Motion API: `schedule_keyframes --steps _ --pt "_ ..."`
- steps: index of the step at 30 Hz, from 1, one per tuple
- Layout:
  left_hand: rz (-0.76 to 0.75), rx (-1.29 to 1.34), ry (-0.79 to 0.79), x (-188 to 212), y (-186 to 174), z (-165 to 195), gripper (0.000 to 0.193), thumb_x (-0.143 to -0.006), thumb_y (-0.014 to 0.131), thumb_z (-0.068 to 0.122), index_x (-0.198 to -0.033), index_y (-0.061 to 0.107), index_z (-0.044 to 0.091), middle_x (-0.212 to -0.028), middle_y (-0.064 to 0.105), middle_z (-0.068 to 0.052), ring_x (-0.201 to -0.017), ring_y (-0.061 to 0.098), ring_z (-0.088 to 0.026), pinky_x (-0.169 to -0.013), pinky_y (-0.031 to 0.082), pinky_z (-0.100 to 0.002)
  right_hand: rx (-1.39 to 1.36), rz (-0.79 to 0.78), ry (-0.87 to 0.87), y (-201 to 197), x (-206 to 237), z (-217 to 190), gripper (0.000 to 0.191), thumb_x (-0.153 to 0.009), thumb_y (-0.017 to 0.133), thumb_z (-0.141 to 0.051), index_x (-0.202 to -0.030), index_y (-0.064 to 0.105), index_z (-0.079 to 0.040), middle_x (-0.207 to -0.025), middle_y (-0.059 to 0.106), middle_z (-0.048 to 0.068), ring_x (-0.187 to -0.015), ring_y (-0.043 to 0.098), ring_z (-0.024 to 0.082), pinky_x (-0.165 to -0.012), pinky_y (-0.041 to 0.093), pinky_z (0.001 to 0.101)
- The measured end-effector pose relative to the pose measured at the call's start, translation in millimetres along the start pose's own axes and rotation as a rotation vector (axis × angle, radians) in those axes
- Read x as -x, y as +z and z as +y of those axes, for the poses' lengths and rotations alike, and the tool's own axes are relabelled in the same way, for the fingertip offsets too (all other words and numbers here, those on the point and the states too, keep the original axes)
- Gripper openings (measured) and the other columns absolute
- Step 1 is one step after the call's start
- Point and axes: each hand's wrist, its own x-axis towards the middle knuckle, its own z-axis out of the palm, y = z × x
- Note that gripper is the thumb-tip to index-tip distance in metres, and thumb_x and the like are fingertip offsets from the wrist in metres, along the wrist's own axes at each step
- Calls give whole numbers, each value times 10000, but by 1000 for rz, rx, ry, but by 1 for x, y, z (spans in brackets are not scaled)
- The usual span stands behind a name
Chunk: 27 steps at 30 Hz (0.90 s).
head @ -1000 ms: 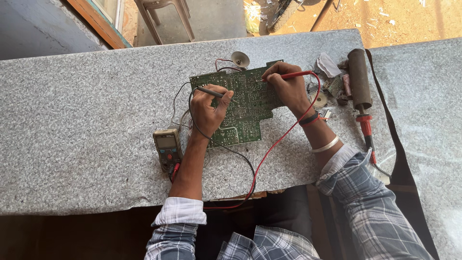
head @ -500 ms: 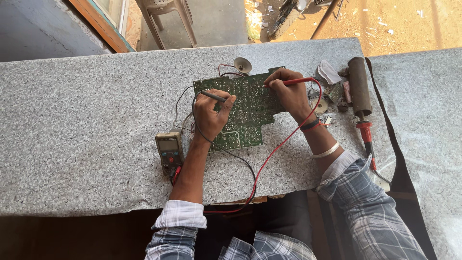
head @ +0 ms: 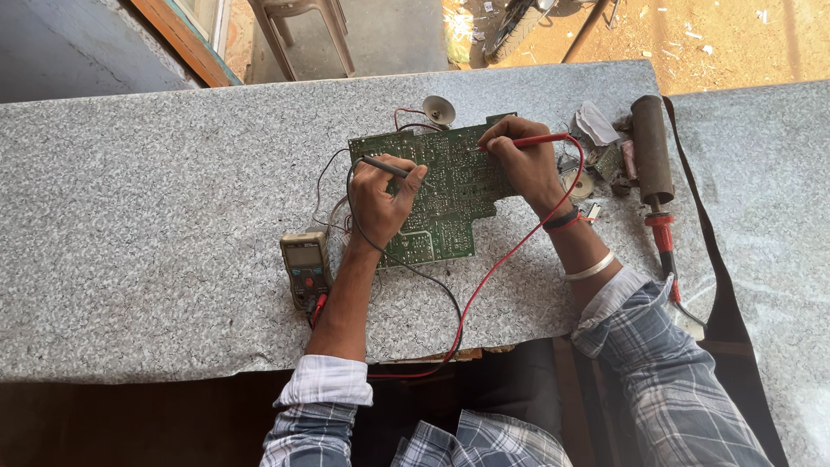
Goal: The person uses a multimeter to test a green circuit board. They hold the red and black probes and touch various points on the board while observing the multimeter display. A soldering iron and other tools are visible on the table.
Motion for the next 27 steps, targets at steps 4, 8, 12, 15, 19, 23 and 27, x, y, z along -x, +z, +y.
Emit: schedule_keyframes --steps 4,8,12,15,19,23,27 --pt "-5 -28 18 1 -2 1 285 -989 738 357 -844 745 112 -766 731 -18 -733 642 -172 -804 454 -372 5 -3 -25 0 0 1 193 -876 564 -70 -900 732 20 -858 724 70 -776 643 94 -718 532 245" --pt "-14 -29 -1 1 -2 2 296 -985 736 369 -842 746 110 -754 730 -18 -722 637 -177 -798 454 -372 24 1 -42 -1 1 2 193 -871 568 -68 -896 734 26 -851 721 72 -773 638 97 -714 525 246" --pt "-18 -26 -1 1 -2 2 297 -990 733 371 -847 745 111 -744 724 -15 -716 642 -173 -801 456 -372 3 -1 -12 0 0 2 192 -868 564 -65 -891 731 27 -840 718 70 -756 631 94 -694 519 248" --pt "-19 -26 2 1 -3 2 298 -992 732 370 -847 740 110 -747 723 -16 -716 643 -175 -801 456 -372 -11 -3 -27 0 0 3 186 -873 567 -57 -893 730 29 -845 720 71 -761 631 92 -698 516 248" --pt "-10 -27 14 1 -3 2 294 -994 730 368 -853 744 111 -748 722 -15 -723 643 -179 -804 457 -371 -18 1 6 1 0 3 184 -866 565 -55 -890 729 23 -837 717 66 -742 629 89 -680 517 246" --pt "-13 -31 5 1 -3 2 299 -991 732 368 -845 741 107 -739 718 -16 -714 635 -181 -795 453 -372 -12 -2 -7 0 -1 3 184 -869 565 -56 -888 730 24 -835 717 69 -741 626 91 -680 512 245" --pt "-15 -31 3 1 -2 1 304 -994 727 372 -843 741 109 -735 719 -11 -706 633 -172 -791 452 -370 9 -2 -30 0 0 2 188 -871 565 -58 -890 733 23 -846 726 71 -760 636 91 -704 522 245"
